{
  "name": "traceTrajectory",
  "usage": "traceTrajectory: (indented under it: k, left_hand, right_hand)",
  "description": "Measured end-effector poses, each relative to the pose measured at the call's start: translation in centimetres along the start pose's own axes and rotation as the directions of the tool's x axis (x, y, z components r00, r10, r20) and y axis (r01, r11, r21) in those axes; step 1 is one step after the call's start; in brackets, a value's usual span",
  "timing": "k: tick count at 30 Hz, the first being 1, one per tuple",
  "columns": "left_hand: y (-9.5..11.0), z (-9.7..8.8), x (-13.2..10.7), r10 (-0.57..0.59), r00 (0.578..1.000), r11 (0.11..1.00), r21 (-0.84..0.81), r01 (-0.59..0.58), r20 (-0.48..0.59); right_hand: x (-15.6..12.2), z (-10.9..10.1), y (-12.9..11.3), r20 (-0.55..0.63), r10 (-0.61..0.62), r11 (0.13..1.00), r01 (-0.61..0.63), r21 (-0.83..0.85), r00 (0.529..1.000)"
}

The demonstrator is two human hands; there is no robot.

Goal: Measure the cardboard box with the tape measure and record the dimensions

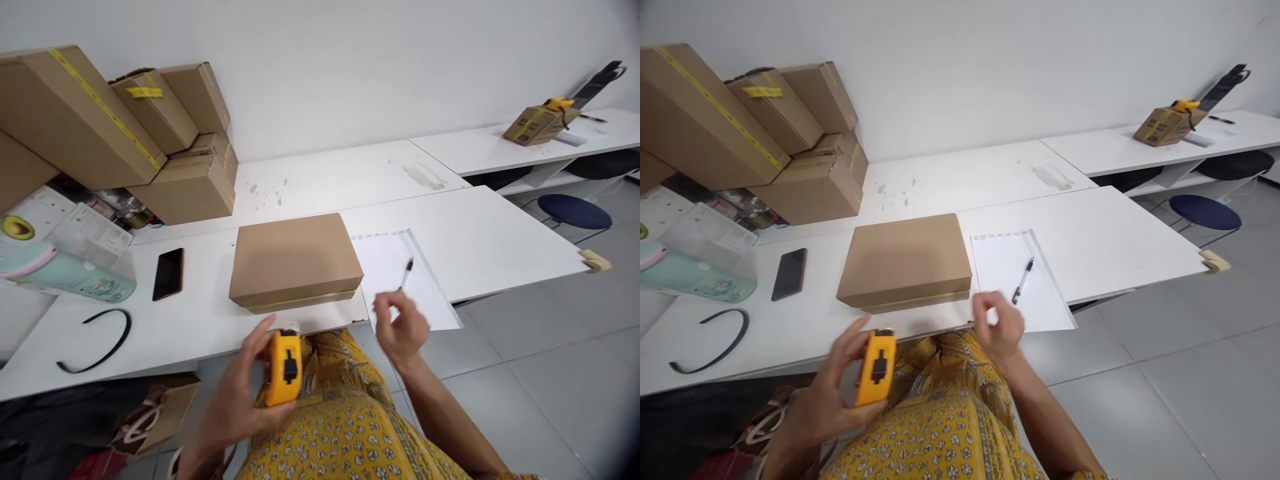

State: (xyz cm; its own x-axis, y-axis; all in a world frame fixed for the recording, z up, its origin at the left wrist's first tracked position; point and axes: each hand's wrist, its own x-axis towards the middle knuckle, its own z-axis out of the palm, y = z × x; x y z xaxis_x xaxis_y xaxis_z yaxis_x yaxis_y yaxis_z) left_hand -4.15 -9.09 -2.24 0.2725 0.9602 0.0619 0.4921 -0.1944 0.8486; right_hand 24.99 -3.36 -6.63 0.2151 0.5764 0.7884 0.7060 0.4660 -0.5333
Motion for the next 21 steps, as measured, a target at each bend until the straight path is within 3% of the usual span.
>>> traceTrajectory:
  k: [2, 4, 6, 7, 9, 12, 14, 18, 21]
  left_hand:
    - [-0.8, -2.0, -0.3, -0.018, 0.98, 0.998, 0.051, 0.029, -0.2]
    - [-2.0, -4.1, 0.2, -0.11, 0.928, 0.975, 0.142, 0.17, -0.356]
    - [-3.6, -5.8, 1.3, -0.229, 0.859, 0.875, 0.29, 0.388, -0.458]
    - [-4.4, -6.4, 2.0, -0.271, 0.832, 0.799, 0.369, 0.475, -0.485]
    - [-6.1, -7.0, 3.4, -0.328, 0.81, 0.671, 0.484, 0.562, -0.485]
    - [-8.1, -6.5, 5.1, -0.388, 0.812, 0.593, 0.556, 0.582, -0.435]
    - [-8.8, -5.7, 6.0, -0.412, 0.806, 0.568, 0.571, 0.592, -0.426]
    - [-8.8, -4.3, 7.5, -0.397, 0.831, 0.56, 0.614, 0.556, -0.391]
    - [-9.1, -3.9, 8.4, -0.373, 0.854, 0.561, 0.644, 0.519, -0.363]
  right_hand:
    - [0.8, -0.8, 4.2, -0.089, 0.308, 0.9, -0.32, -0.296, 0.947]
    - [1.4, -1.5, 8.1, -0.021, 0.601, 0.66, -0.512, -0.55, 0.799]
    - [1.7, -1.9, 11.0, 0.106, 0.766, 0.503, -0.488, -0.713, 0.634]
    - [1.7, -1.9, 11.9, 0.175, 0.797, 0.485, -0.441, -0.755, 0.578]
    - [1.5, -1.7, 13.1, 0.304, 0.792, 0.529, -0.346, -0.775, 0.53]
    - [1.3, -1.5, 13.9, 0.435, 0.716, 0.651, -0.3, -0.697, 0.546]
    - [1.4, -1.7, 14.5, 0.475, 0.665, 0.723, -0.338, -0.602, 0.576]
    - [1.4, -3.0, 16.6, 0.422, 0.539, 0.838, -0.41, -0.361, 0.729]
    - [1.4, -4.0, 18.6, 0.321, 0.463, 0.851, -0.313, -0.422, 0.826]
